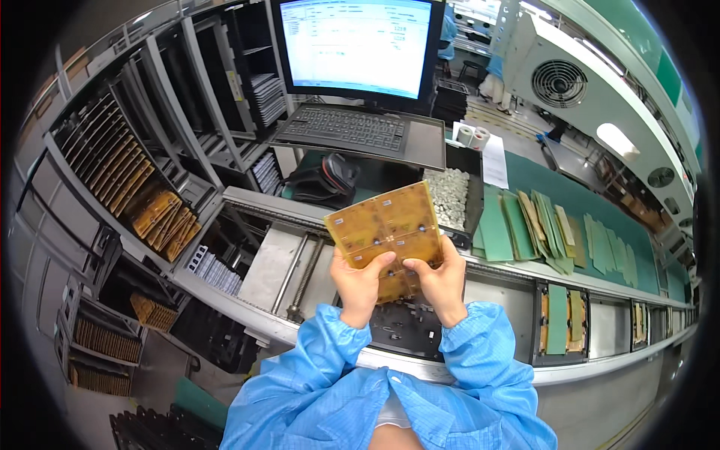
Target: Placing circuit boards into a mounting tray and organizing workstation components.
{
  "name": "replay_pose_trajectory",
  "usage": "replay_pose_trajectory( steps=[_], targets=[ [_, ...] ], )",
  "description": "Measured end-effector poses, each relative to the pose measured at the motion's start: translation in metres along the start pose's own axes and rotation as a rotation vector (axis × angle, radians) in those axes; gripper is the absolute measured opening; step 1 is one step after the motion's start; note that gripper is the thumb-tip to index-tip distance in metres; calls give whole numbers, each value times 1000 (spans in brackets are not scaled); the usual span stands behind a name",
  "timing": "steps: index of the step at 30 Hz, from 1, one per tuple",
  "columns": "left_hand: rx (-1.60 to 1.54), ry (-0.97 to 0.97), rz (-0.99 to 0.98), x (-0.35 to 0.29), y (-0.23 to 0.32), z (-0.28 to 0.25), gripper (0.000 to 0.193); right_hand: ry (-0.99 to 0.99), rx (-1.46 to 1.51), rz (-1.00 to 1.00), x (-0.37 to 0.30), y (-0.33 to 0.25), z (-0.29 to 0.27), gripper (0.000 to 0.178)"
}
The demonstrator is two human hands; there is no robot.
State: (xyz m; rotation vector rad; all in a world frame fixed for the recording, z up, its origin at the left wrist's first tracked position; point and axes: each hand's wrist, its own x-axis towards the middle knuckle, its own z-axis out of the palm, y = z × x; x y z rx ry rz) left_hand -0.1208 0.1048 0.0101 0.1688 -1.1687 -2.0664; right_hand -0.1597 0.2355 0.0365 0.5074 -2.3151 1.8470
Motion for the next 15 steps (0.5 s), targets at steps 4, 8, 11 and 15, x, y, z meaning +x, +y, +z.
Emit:
replay_pose_trajectory(
  steps=[4,8,11,15],
  targets=[
    [12,11,59,10,-1,4,52,39,101,-27,5,6,12,39],
    [11,-25,79,15,5,13,48,170,145,-83,3,0,16,30],
    [203,38,198,-7,9,37,41,390,-75,-315,-4,2,25,22],
    [100,38,265,-1,34,31,40,285,65,-281,1,-5,-10,21]
  ],
)
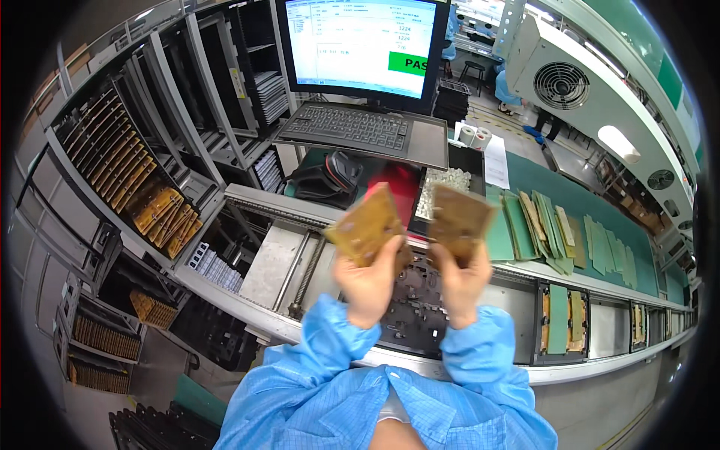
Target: Placing circuit boards into a mounting tray and organizing workstation components.
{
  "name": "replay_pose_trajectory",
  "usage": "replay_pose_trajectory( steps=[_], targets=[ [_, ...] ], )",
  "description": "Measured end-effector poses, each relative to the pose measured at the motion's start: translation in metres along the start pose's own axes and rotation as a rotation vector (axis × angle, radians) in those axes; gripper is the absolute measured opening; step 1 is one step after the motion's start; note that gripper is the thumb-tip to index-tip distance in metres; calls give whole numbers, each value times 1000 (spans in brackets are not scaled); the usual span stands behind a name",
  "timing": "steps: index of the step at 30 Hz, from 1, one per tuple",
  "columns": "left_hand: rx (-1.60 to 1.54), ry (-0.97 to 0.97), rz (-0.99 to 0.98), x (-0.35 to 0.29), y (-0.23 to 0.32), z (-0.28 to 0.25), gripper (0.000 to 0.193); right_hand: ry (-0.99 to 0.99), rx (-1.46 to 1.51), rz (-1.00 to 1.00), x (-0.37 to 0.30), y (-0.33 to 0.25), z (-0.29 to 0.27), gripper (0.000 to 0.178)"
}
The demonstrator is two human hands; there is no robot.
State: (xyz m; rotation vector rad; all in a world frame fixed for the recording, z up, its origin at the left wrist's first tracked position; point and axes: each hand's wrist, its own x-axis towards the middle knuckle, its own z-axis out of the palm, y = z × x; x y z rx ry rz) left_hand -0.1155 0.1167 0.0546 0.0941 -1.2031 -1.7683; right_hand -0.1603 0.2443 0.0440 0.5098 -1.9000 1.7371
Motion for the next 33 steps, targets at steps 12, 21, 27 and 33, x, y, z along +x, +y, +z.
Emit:
replay_pose_trajectory(
  steps=[12,21,27,33],
  targets=[
    [232,408,83,32,43,-180,56,-400,208,1084,-36,47,-122,35],
    [209,397,101,27,55,-185,47,-676,-775,28,8,61,-48,23],
    [243,462,86,21,61,-210,48,-983,-571,-149,19,71,31,30],
    [261,490,96,21,59,-222,49,-1045,-523,-63,8,98,58,31]
  ],
)
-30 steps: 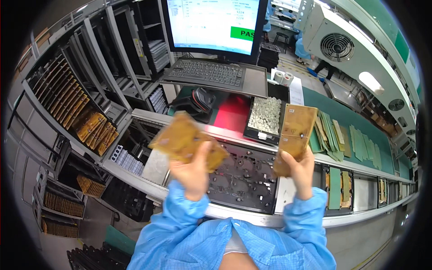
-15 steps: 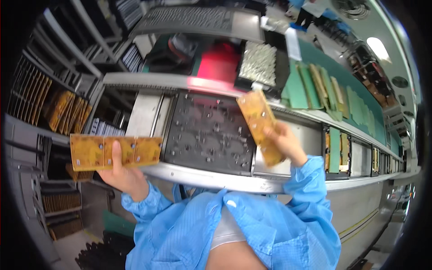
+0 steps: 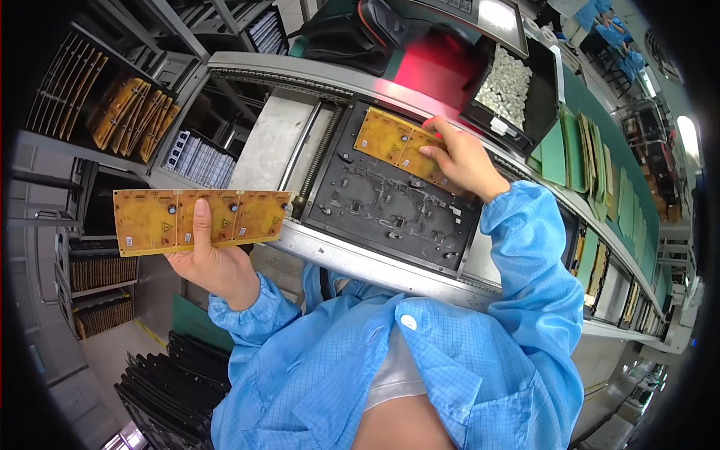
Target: Placing circuit boards into a mounting tray and organizing workstation components.
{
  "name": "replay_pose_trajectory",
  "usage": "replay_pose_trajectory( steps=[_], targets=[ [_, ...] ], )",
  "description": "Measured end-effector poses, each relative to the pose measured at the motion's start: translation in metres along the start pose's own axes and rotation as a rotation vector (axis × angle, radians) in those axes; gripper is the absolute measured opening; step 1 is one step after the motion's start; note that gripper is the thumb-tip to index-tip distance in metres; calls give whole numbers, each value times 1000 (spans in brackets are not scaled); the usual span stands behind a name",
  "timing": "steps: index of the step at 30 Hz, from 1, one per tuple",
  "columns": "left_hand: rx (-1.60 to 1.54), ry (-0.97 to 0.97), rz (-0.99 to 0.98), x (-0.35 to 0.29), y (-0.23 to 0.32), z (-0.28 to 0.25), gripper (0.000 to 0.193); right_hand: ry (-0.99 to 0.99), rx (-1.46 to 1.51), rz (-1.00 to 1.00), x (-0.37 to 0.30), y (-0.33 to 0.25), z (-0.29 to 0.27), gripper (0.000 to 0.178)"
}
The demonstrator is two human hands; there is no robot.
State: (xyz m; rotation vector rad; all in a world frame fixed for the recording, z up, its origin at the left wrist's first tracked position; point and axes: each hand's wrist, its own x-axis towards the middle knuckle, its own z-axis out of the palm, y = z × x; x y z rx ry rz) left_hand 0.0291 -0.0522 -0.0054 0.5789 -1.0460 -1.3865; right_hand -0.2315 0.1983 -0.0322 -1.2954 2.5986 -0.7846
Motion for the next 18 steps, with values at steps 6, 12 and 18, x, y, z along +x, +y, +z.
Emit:
replay_pose_trajectory(
  steps=[6,12,18],
  targets=[
    [-10,5,-29,0,-9,9,57,24,-24,22,-1,7,9,34],
    [-21,-28,-118,-8,-23,13,63,21,-47,-54,-1,2,16,35],
    [5,11,-165,-15,-23,29,65,179,-137,-172,-11,-16,16,33]
  ],
)
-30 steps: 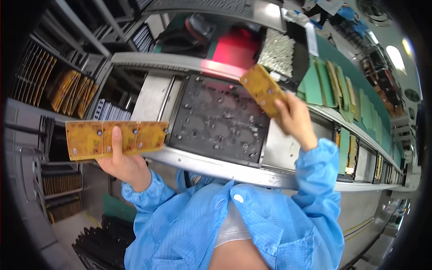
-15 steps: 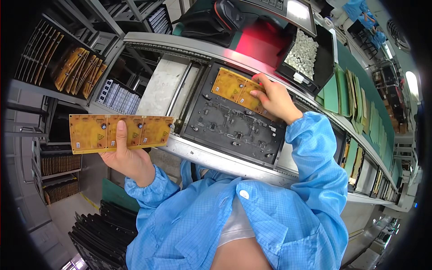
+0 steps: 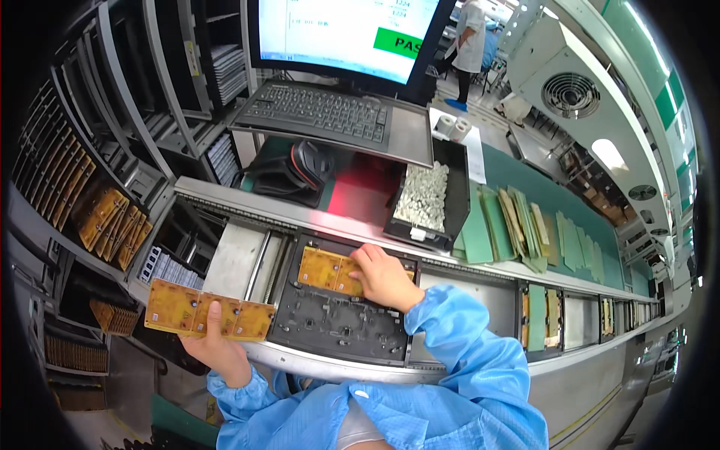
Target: Placing circuit boards into a mounting tray and organizing workstation components.
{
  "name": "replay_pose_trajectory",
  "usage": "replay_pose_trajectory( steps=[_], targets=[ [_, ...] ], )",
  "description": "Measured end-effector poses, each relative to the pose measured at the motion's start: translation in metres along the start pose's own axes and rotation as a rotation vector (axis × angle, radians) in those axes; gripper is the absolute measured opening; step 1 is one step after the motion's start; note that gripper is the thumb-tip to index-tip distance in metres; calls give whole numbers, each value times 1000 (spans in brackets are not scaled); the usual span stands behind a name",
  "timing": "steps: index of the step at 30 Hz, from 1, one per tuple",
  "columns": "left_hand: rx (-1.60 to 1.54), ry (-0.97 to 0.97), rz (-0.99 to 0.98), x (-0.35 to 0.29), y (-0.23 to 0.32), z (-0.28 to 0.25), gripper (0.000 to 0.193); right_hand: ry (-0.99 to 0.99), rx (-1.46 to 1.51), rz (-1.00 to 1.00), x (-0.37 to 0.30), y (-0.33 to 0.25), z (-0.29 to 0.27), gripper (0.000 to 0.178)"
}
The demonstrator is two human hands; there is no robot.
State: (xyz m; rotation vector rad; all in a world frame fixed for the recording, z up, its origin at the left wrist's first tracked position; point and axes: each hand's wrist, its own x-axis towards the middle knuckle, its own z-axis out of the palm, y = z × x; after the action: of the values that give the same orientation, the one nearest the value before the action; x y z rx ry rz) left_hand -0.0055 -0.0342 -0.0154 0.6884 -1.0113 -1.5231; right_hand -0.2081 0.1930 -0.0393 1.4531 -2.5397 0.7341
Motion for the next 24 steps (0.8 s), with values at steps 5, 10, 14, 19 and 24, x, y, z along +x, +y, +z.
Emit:
replay_pose_trajectory(
  steps=[5,10,14,19,24],
  targets=[
    [-26,-62,13,0,-3,6,62,75,-48,11,-9,-2,8,39],
    [10,-53,9,5,-4,0,65,7,-113,69,-19,-7,5,53],
    [-3,-57,30,7,-2,1,62,24,-105,14,-30,-16,-7,47],
    [12,-85,52,7,-6,4,59,-123,-132,142,-58,-26,-6,49],
    [-19,-129,11,-2,-10,15,57,-138,-177,191,-64,-33,1,52]
  ],
)
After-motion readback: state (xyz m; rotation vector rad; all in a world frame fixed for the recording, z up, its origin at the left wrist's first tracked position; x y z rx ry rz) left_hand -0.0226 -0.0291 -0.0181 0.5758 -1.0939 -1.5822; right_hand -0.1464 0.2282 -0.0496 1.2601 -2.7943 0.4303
